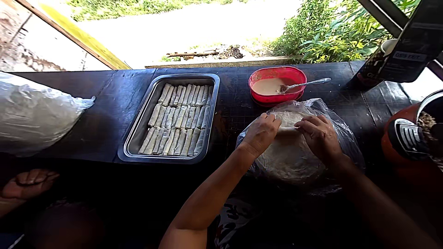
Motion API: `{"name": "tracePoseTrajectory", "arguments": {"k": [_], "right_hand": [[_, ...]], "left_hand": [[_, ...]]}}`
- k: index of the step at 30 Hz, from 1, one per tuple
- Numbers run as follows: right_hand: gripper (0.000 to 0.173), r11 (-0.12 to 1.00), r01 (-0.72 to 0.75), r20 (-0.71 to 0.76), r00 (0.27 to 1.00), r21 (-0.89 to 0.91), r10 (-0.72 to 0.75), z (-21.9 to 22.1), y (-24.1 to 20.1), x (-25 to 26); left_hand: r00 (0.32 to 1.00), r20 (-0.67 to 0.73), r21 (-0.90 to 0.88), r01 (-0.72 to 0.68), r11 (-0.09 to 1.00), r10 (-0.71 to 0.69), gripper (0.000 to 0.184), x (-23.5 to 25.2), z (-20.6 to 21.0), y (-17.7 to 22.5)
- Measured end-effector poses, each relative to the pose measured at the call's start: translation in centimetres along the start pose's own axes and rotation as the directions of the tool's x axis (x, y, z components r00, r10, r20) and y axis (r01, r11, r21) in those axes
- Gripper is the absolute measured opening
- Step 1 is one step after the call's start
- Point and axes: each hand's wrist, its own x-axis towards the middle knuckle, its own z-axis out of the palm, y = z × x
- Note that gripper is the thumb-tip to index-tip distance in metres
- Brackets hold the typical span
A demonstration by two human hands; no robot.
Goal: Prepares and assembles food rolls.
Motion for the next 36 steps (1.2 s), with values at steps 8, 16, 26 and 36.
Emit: {"name": "tracePoseTrajectory", "arguments": {"k": [8, 16, 26, 36], "right_hand": [[0.028, 0.993, 0.099, 0.079, 0.992, -0.064, -0.094, 0.5, -0.1, -1.2], [0.034, 0.983, 0.036, 0.003, 0.999, 0.181, -0.037, 0.1, -0.8, -0.3], [0.037, 0.953, 0.168, 0.005, 0.985, 0.251, -0.175, -0.2, -4.4, 1.0], [0.035, 0.978, 0.041, 0.251, 0.963, 0.205, -0.094, -3.4, -1.5, -0.7]], "left_hand": [[0.992, 0.088, -0.086, -0.083, 0.993, 0.091, 0.020, 0.0, 0.5, -1.0], [0.900, 0.391, -0.571, 0.402, 0.715, -0.193, 0.028, 0.5, -3.7, -1.1], [0.988, 0.088, -0.272, 0.144, 0.952, -0.124, 0.022, -4.3, -5.5, -0.3], [0.475, -0.111, 0.146, 0.877, 0.459, -0.873, 0.027, -17.1, -16.1, -15.6]]}}
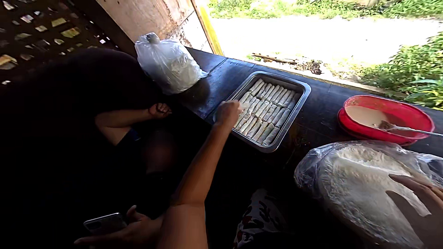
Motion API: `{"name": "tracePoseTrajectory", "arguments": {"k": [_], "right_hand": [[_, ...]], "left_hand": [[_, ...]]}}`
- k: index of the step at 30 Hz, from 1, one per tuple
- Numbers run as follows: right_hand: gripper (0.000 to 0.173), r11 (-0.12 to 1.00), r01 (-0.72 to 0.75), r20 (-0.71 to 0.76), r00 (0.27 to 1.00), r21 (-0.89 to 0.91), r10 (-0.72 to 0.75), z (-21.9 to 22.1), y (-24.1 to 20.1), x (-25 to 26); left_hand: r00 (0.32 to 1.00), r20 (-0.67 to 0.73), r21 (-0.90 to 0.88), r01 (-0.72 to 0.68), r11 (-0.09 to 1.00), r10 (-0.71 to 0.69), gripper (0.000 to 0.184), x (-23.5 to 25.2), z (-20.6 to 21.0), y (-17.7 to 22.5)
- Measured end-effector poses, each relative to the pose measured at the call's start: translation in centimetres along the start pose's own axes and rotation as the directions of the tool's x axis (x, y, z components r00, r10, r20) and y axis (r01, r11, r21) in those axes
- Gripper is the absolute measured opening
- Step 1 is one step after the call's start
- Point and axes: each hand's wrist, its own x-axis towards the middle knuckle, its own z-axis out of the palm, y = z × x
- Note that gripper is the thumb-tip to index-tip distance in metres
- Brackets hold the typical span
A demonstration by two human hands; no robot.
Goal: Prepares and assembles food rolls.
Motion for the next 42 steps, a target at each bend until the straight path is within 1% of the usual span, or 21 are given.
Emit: {"name": "tracePoseTrajectory", "arguments": {"k": [2, 3, 5, 7, 10, 12, 14, 17, 19, 21, 23, 24, 26, 28, 30, 32, 34, 36, 38, 40, 42], "right_hand": [[0.034, 1.000, -0.004, 0.020, 1.000, -0.004, 0.004, 0.1, 0.3, -0.4], [0.033, 1.000, -0.002, 0.025, 1.000, 0.001, 0.002, 0.2, 0.2, -0.5], [0.031, 1.000, 0.007, 0.042, 0.999, 0.004, -0.007, 0.3, -0.2, -0.5], [0.030, 1.000, 0.029, 0.067, 0.997, -0.001, -0.029, 0.3, -0.3, -0.5], [0.028, 0.999, 0.050, 0.103, 0.994, -0.015, -0.048, 0.1, -0.3, -0.7], [0.029, 0.997, 0.075, 0.092, 0.993, -0.030, -0.072, 0.1, -0.1, -1.1], [0.031, 0.993, 0.098, 0.033, 0.995, -0.066, -0.096, 0.4, 0.5, -1.8], [0.032, 0.991, 0.076, -0.057, 0.995, -0.108, -0.082, 0.7, 0.4, -3.0], [0.030, 0.992, 0.054, -0.091, 0.994, -0.116, -0.064, 1.2, -0.6, -3.6], [0.028, 0.993, 0.044, -0.108, 0.993, -0.111, -0.056, 2.5, -2.2, -4.3], [0.027, 0.991, 0.063, -0.114, 0.991, -0.116, -0.076, 4.3, -3.7, -4.7], [0.026, 0.990, 0.072, -0.120, 0.989, -0.123, -0.086, 5.1, -4.2, -4.8], [0.027, 0.987, 0.083, -0.134, 0.986, -0.141, -0.102, 6.2, -4.8, -4.6], [0.027, 0.987, 0.078, -0.139, 0.985, -0.143, -0.099, 6.6, -5.0, -4.0], [0.026, 0.987, 0.070, -0.150, 0.984, -0.142, -0.092, 6.6, -5.2, -3.6], [0.024, 0.988, 0.061, -0.173, 0.981, -0.143, -0.086, 6.6, -5.4, -3.6], [0.022, 0.991, 0.056, -0.193, 0.978, -0.123, -0.080, 6.5, -5.4, -4.2], [0.021, 0.996, 0.055, -0.217, 0.974, -0.065, -0.068, 6.3, -5.2, -5.0], [0.020, 0.999, 0.035, -0.255, 0.967, 0.024, -0.028, 6.1, -5.1, -5.9], [0.018, 0.993, -0.019, -0.302, 0.952, 0.114, 0.053, 5.6, -5.1, -6.6], [0.019, 0.985, -0.075, -0.357, 0.925, 0.156, 0.127, 4.8, -4.8, -6.8]], "left_hand": [[0.988, -0.017, 0.083, 0.153, 0.985, -0.152, 0.029, 0.8, 0.0, -2.1], [0.981, -0.011, 0.120, 0.192, 0.974, -0.192, 0.029, 0.9, 0.3, -2.5], [0.975, 0.025, 0.214, 0.209, 0.954, -0.219, 0.030, 0.9, 0.7, -2.2], [0.965, 0.099, 0.307, 0.203, 0.930, -0.243, 0.034, 0.8, 0.4, -0.6], [0.964, 0.105, 0.329, 0.200, 0.923, -0.246, 0.034, 0.9, 1.1, 0.4], [0.970, 0.077, 0.298, 0.198, 0.934, -0.230, 0.032, 1.0, 2.1, -0.2], [0.985, -0.016, 0.261, 0.172, 0.950, -0.174, 0.026, 0.9, 3.6, -1.4], [0.992, -0.041, 0.310, 0.130, 0.942, -0.123, 0.019, 0.5, 3.7, -1.5], [0.990, -0.029, 0.345, 0.141, 0.928, -0.140, 0.023, 0.3, 3.1, -0.7], [0.998, -0.050, 0.242, 0.059, 0.969, -0.048, 0.036, -1.1, 2.4, 1.3], [0.977, -0.105, 0.068, -0.178, 0.982, 0.184, 0.038, -3.3, 2.2, 4.3], [0.942, -0.135, 0.000, -0.310, 0.951, 0.307, 0.035, -4.6, 2.7, 6.1], [0.839, -0.182, -0.097, -0.534, 0.840, 0.512, 0.026, -7.1, 4.5, 9.7], [0.745, -0.207, -0.172, -0.666, 0.726, 0.634, 0.019, -8.8, 6.8, 13.1], [0.699, -0.209, -0.176, -0.715, 0.677, 0.684, 0.018, -9.8, 8.8, 16.2], [0.681, -0.181, -0.112, -0.731, 0.673, 0.709, 0.021, -9.6, 10.2, 18.5], [0.671, -0.132, -0.073, -0.741, 0.667, 0.730, 0.020, -8.9, 11.2, 19.9], [0.648, -0.135, -0.072, -0.761, 0.644, 0.750, 0.012, -8.6, 11.8, 20.8], [0.641, -0.124, -0.148, -0.767, 0.624, 0.758, 0.008, -9.0, 11.5, 21.5], [0.636, -0.089, -0.303, -0.751, 0.587, 0.767, 0.009, -9.9, 10.6, 22.5], [0.609, -0.065, -0.444, -0.727, 0.524, 0.791, 0.012, -11.3, 10.0, 23.7]]}}
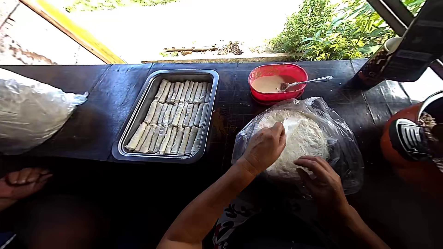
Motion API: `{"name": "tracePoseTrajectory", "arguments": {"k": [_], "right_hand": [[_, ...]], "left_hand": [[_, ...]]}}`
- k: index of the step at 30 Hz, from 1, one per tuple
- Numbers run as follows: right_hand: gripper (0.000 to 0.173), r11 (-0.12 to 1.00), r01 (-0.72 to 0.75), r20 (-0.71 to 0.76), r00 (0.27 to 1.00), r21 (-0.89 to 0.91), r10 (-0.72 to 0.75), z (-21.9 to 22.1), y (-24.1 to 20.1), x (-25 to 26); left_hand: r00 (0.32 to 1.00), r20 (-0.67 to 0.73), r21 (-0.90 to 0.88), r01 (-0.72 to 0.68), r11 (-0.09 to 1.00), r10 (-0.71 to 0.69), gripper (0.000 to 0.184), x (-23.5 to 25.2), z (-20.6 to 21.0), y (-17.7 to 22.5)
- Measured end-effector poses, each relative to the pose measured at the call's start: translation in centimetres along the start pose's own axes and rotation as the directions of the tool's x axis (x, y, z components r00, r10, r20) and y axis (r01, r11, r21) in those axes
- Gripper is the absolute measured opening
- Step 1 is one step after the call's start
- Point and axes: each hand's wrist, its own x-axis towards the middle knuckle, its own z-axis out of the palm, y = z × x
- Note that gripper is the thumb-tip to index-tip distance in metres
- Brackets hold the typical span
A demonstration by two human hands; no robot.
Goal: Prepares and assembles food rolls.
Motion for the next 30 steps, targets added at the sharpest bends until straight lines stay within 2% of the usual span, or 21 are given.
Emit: {"name": "tracePoseTrajectory", "arguments": {"k": [3, 5, 8, 10, 13, 15, 17, 19, 22, 24, 27, 30], "right_hand": [[0.024, 0.999, -0.047, -0.082, 0.996, -0.024, 0.045, -1.7, 0.7, 1.1], [0.027, 0.995, -0.094, -0.112, 0.990, -0.036, 0.089, -2.9, 0.9, 1.6], [0.029, 0.982, -0.179, -0.102, 0.980, -0.056, 0.172, -4.5, 1.4, 1.6], [0.037, 0.982, -0.122, -0.034, 0.992, -0.144, 0.118, -5.3, 2.1, 1.4], [0.058, 0.961, 0.069, 0.188, 0.982, -0.269, -0.018, -5.7, 2.4, 1.3], [0.052, 0.938, 0.163, 0.303, 0.951, -0.306, -0.066, -5.5, 2.5, 1.5], [0.035, 0.924, 0.225, 0.350, 0.930, -0.309, -0.110, -5.6, 3.0, 2.1], [0.021, 0.914, 0.262, 0.348, 0.926, -0.311, -0.147, -5.9, 3.6, 2.8], [0.018, 0.910, 0.294, 0.321, 0.927, -0.294, -0.195, -6.7, 4.0, 3.4], [0.018, 0.915, 0.303, 0.314, 0.924, -0.265, -0.216, -7.1, 4.1, 3.5], [0.013, 0.917, 0.297, 0.363, 0.912, -0.265, -0.190, -8.5, 4.5, 3.2], [0.008, 0.941, 0.281, 0.378, 0.905, -0.189, -0.195, -10.7, 3.9, 1.9]], "left_hand": [[0.992, -0.010, -0.108, -0.128, 0.986, 0.127, 0.013, -0.6, 1.8, 2.5], [0.969, -0.056, -0.100, -0.246, 0.964, 0.241, 0.013, -1.4, 3.4, 3.8], [0.899, -0.098, -0.028, -0.431, 0.902, 0.426, 0.015, -2.8, 5.4, 5.2], [0.871, -0.084, 0.022, -0.484, 0.875, 0.484, 0.016, -3.5, 6.3, 5.2], [0.867, -0.082, 0.054, -0.488, 0.871, 0.491, 0.018, -3.9, 6.6, 4.9], [0.846, -0.104, 0.050, -0.520, 0.853, 0.522, 0.018, -3.9, 6.4, 5.0], [0.832, -0.111, -0.004, -0.547, 0.837, 0.543, 0.018, -3.8, 6.0, 5.1], [0.857, -0.142, -0.115, -0.512, 0.852, 0.496, 0.019, -3.4, 5.5, 4.8], [0.927, -0.171, -0.139, -0.359, 0.923, 0.335, 0.022, -1.7, 4.7, 2.9], [0.964, -0.079, -0.019, -0.258, 0.966, 0.256, 0.026, -0.1, 4.9, 0.8], [0.977, 0.177, 0.149, -0.142, 0.979, 0.115, 0.046, 1.5, 5.4, -1.2], [0.975, 0.195, 0.190, -0.148, 0.971, 0.110, 0.049, 1.6, 5.8, -1.5]]}}
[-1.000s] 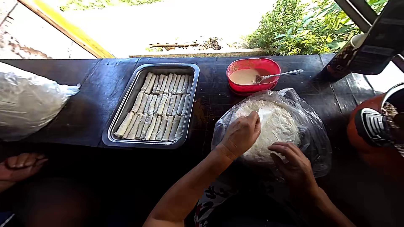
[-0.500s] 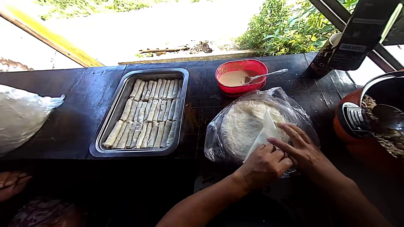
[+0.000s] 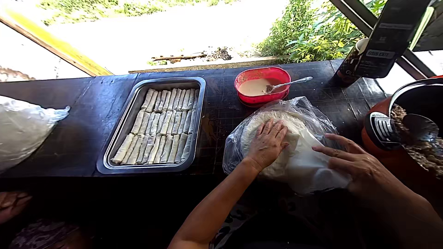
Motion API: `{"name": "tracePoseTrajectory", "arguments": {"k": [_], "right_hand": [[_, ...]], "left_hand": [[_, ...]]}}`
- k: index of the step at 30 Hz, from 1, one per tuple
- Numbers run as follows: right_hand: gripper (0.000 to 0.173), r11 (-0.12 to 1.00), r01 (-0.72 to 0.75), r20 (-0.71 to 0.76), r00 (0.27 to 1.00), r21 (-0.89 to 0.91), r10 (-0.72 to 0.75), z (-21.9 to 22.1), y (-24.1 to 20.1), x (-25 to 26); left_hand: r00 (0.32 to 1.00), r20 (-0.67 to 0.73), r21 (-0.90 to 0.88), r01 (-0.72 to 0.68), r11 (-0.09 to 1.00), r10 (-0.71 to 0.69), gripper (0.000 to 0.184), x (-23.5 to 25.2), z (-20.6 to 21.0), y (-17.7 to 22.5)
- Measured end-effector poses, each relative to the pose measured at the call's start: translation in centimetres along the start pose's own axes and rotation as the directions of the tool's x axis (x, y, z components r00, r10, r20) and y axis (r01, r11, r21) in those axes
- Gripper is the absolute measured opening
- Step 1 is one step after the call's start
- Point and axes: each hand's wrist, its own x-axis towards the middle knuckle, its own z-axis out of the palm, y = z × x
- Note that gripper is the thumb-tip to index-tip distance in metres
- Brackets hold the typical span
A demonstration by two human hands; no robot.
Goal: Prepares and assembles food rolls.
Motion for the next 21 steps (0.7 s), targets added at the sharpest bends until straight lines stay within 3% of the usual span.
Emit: {"name": "tracePoseTrajectory", "arguments": {"k": [4, 7, 9, 11, 13, 14, 15, 16, 19, 21], "right_hand": [[0.024, 0.940, 0.103, -0.043, 0.995, 0.324, -0.094, -3.4, -2.5, -1.5], [0.030, 0.793, 0.145, -0.092, 0.989, 0.592, -0.112, -5.3, -3.6, -0.7], [0.031, 0.757, 0.129, -0.114, 0.991, 0.640, -0.073, -5.7, -4.2, 0.4], [0.029, 0.814, 0.055, -0.119, 0.993, 0.578, 0.018, -5.1, -4.7, 2.0], [0.022, 0.860, -0.101, -0.071, 0.985, 0.500, 0.157, -4.1, -5.1, 3.9], [0.017, 0.863, -0.191, -0.022, 0.973, 0.468, 0.228, -3.7, -5.2, 4.9], [0.014, 0.854, -0.275, 0.035, 0.956, 0.441, 0.290, -3.4, -5.2, 5.9], [0.014, 0.844, -0.341, 0.085, 0.938, 0.415, 0.337, -3.3, -5.0, 6.9], [0.022, 0.836, -0.421, 0.135, 0.907, 0.351, 0.399, -3.4, -4.1, 8.9], [0.023, 0.827, -0.420, 0.150, 0.907, 0.372, 0.393, -3.7, -3.2, 9.6]], "left_hand": [[1.000, -0.023, 0.027, -0.003, 1.000, 0.003, 0.047, -0.1, 0.2, 0.2], [1.000, -0.020, 0.019, 0.004, 1.000, -0.003, 0.046, 0.0, 0.2, 0.1], [1.000, 0.016, -0.137, 0.021, 0.990, -0.019, 0.046, -0.1, -1.0, 0.5], [0.996, 0.095, -0.508, 0.052, 0.860, -0.004, 0.057, -0.7, -3.7, 1.5], [0.988, 0.080, -0.808, -0.012, 0.589, 0.129, 0.081, -1.5, -6.2, 2.9], [0.980, 0.030, -0.869, -0.070, 0.489, 0.194, 0.089, -1.8, -6.9, 3.5], [0.970, -0.016, -0.884, -0.127, 0.450, 0.242, 0.087, -1.9, -7.4, 3.9], [0.966, -0.052, -0.861, -0.171, 0.478, 0.252, 0.077, -2.0, -7.7, 4.0], [0.987, -0.140, -0.721, -0.157, 0.675, 0.080, 0.035, -1.8, -7.7, 3.4], [0.989, -0.149, -0.717, -0.105, 0.689, -0.005, 0.018, -1.5, -8.4, 2.4]]}}
